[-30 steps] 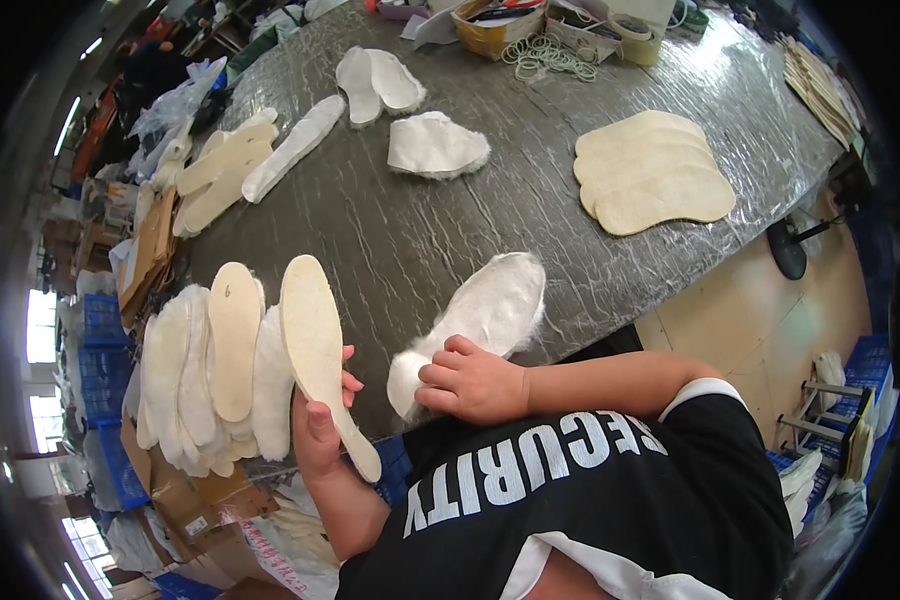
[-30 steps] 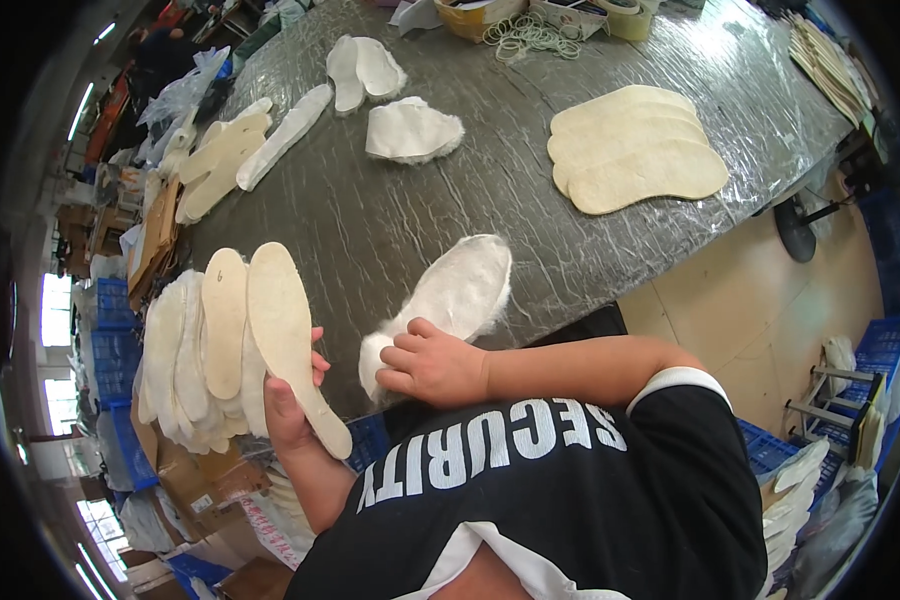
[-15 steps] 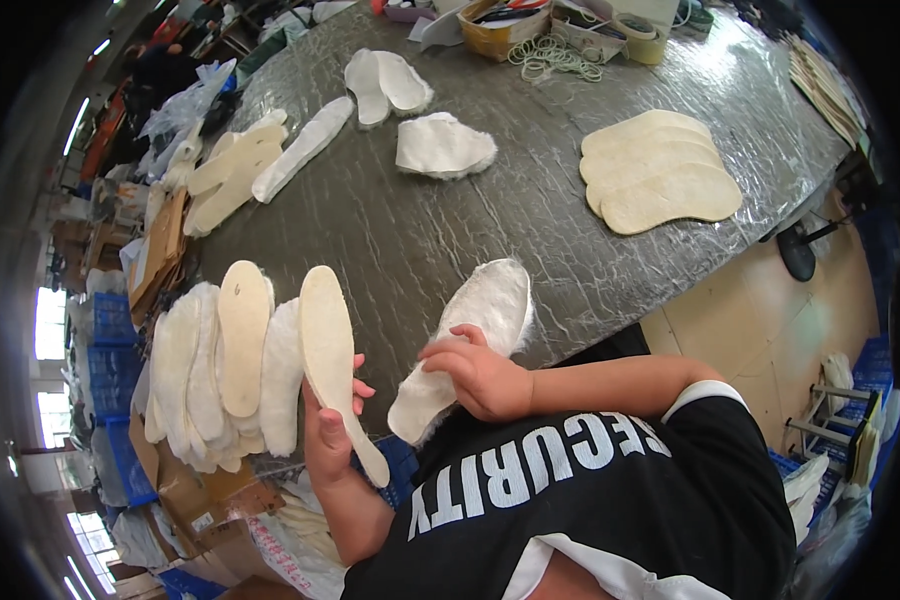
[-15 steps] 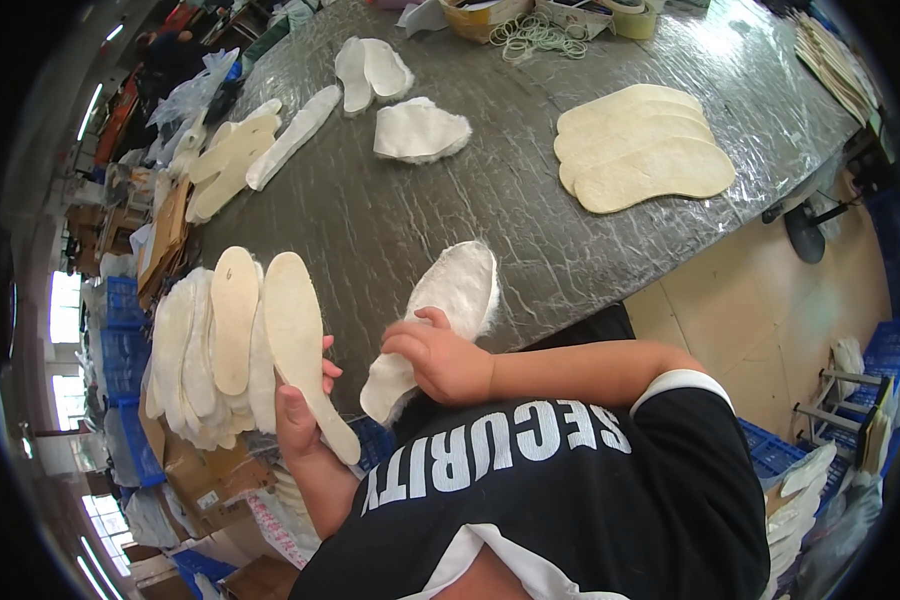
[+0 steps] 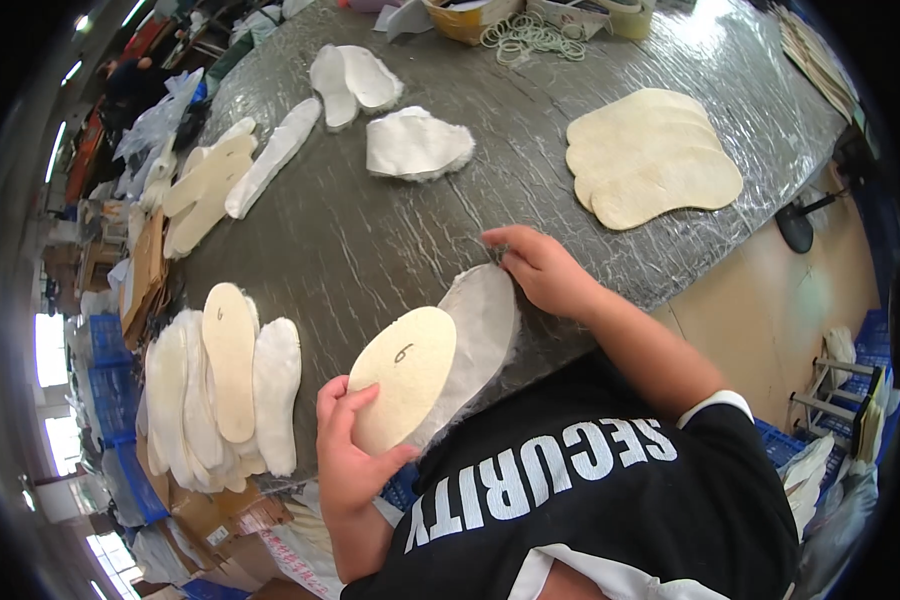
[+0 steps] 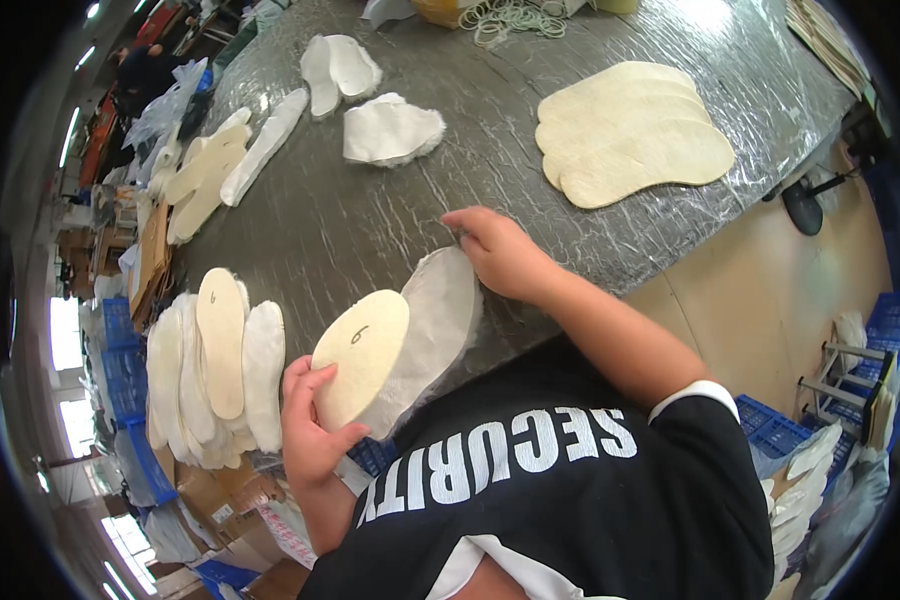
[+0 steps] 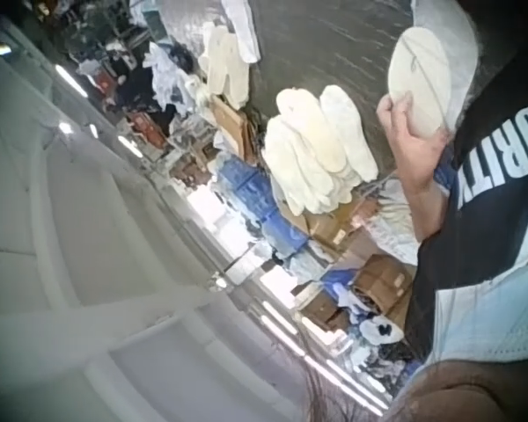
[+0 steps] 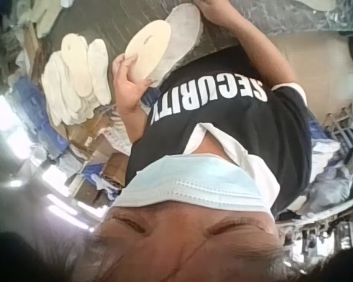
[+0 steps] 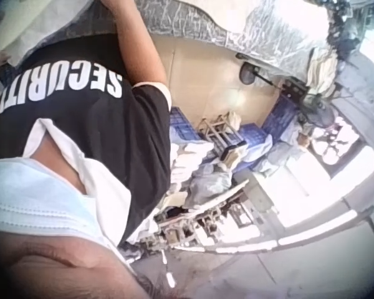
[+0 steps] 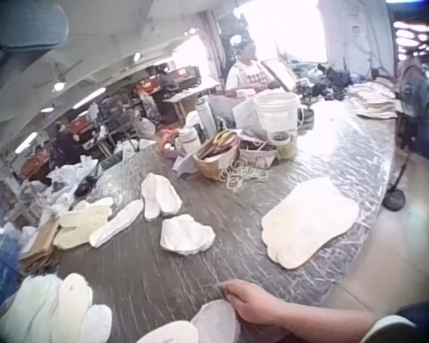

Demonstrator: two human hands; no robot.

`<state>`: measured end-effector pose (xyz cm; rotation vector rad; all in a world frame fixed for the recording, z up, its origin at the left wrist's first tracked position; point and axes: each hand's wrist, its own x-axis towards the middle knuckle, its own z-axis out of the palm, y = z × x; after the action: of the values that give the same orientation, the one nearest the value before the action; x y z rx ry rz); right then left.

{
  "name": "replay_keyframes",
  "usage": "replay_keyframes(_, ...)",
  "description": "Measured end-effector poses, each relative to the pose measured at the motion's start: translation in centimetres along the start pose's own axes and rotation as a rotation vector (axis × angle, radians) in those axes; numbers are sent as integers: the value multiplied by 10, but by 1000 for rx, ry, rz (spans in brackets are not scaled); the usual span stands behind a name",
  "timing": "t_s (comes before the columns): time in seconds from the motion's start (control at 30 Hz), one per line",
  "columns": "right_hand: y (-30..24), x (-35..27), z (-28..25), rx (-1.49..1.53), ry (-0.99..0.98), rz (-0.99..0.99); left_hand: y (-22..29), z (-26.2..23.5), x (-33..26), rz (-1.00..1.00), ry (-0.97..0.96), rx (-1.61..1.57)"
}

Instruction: Inspecting, stacking, and aligning soft material layers for shoe insoles at a factory workstation.

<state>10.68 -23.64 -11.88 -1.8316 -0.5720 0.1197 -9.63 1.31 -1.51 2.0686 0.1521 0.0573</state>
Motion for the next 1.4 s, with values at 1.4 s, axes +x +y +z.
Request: replay_keyframes(1.4, -20, -46, -39, 241, -250, 292, 30, 49, 40, 59, -342, 432)
